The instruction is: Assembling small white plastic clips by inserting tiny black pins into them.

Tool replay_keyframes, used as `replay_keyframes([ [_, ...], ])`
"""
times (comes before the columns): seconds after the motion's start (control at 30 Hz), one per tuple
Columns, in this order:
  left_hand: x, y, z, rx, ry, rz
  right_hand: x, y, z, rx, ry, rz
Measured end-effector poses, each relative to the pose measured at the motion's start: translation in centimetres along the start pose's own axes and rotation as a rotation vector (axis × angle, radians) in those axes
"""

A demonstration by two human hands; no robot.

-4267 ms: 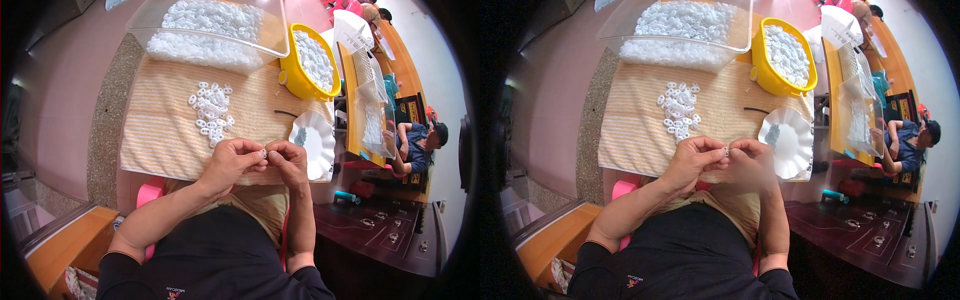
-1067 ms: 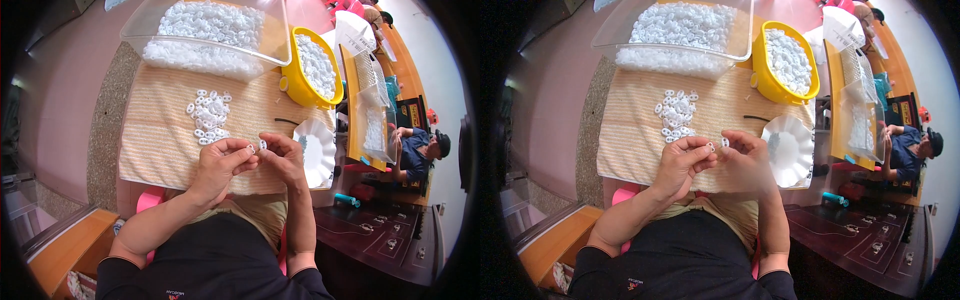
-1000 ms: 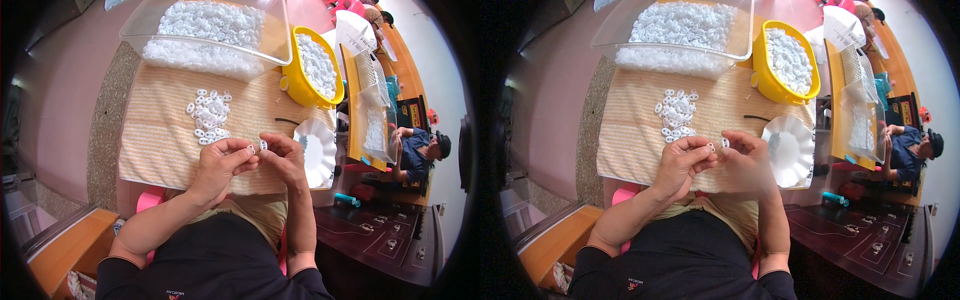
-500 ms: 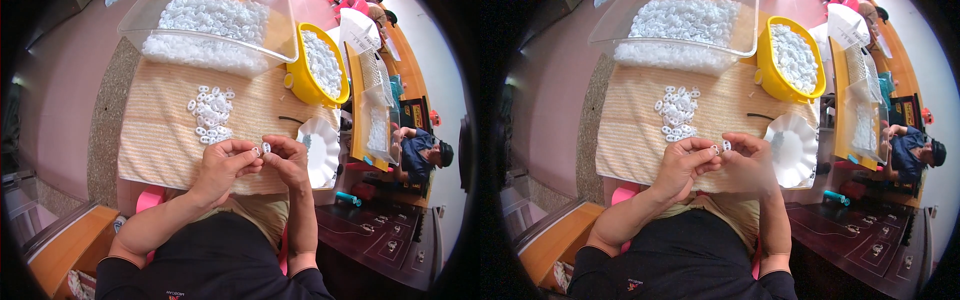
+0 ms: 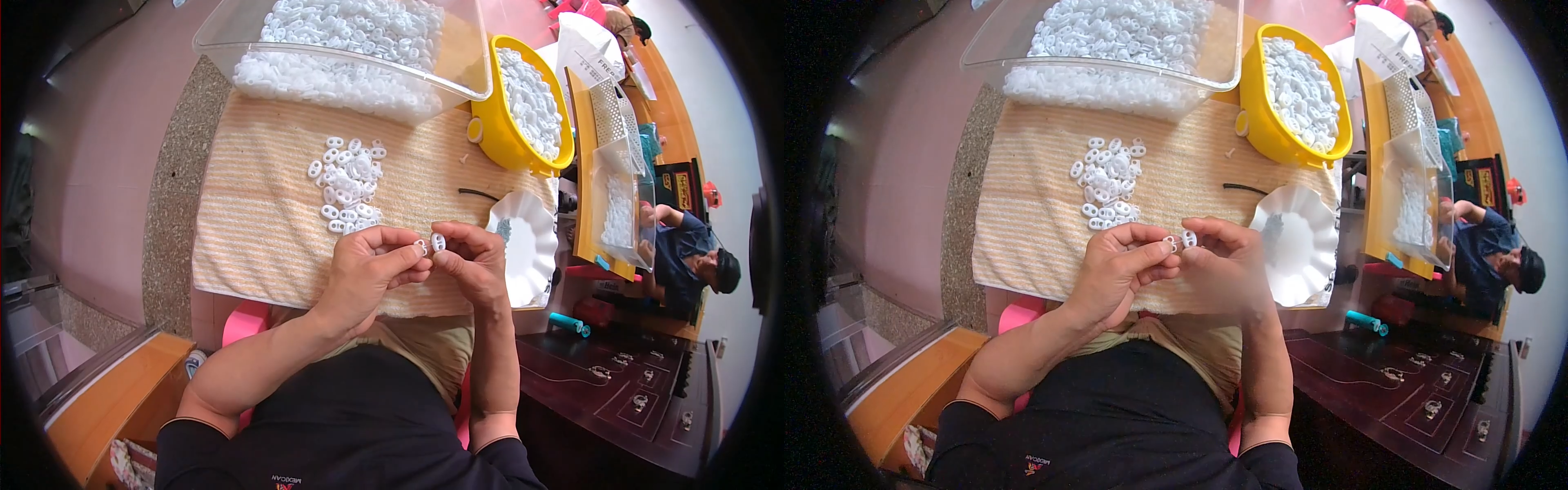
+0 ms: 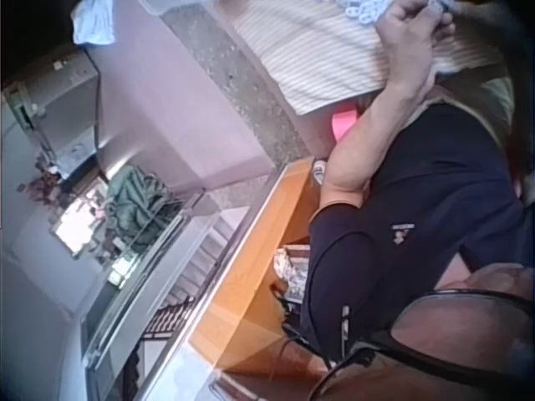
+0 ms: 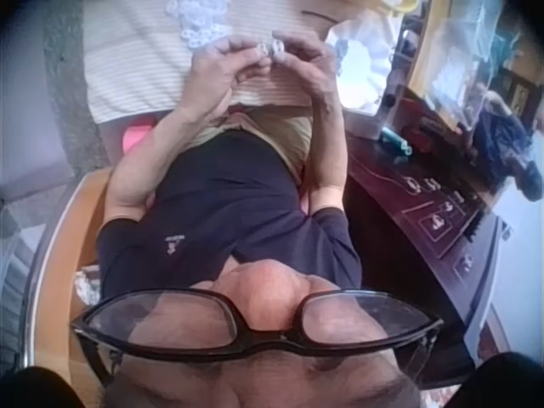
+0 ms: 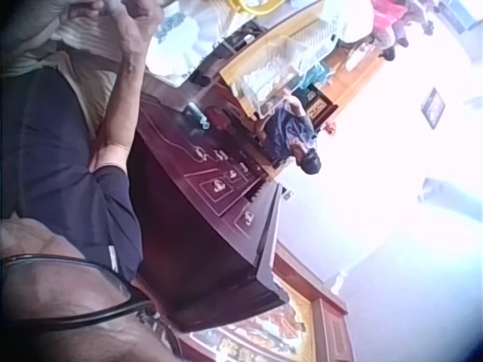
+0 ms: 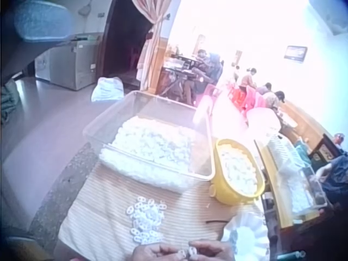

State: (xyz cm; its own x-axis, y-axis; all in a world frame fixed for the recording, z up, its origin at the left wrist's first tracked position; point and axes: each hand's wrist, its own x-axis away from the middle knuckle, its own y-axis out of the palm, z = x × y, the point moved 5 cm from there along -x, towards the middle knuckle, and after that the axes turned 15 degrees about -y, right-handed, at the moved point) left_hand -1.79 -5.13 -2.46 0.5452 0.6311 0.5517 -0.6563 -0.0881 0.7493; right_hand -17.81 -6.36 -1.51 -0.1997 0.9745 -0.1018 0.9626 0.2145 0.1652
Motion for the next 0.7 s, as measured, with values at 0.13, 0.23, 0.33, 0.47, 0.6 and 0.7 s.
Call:
replay_keyframes([
  [0.13, -0.01, 0.02, 0.02, -0.004, -0.003, 0.004, 0.00, 0.07, -0.08, -0.002, 0.004, 0.001],
  [0.23, -0.03, 0.02, 0.04, -0.001, -0.001, 0.004, -0.02, 0.09, -0.10, 0.016, 0.002, -0.003],
  [0.33, -0.05, 0.01, 0.03, -0.004, 0.004, 0.005, 0.03, 0.06, -0.12, 0.057, 0.009, 0.004],
  [0.47, -0.07, -0.04, 0.06, -0.015, 0.008, 0.007, -0.03, 0.37, -0.14, 0.055, 0.005, 0.014],
  [0.6, -0.11, -0.09, 0.04, -0.019, 0.008, 0.013, -0.14, 0.35, -0.15, 0.035, -0.012, 0.050],
  [0.7, -0.10, -0.14, 0.05, -0.019, 0.008, 0.019, -0.13, 0.44, -0.09, 0.025, 0.001, 0.066],
])
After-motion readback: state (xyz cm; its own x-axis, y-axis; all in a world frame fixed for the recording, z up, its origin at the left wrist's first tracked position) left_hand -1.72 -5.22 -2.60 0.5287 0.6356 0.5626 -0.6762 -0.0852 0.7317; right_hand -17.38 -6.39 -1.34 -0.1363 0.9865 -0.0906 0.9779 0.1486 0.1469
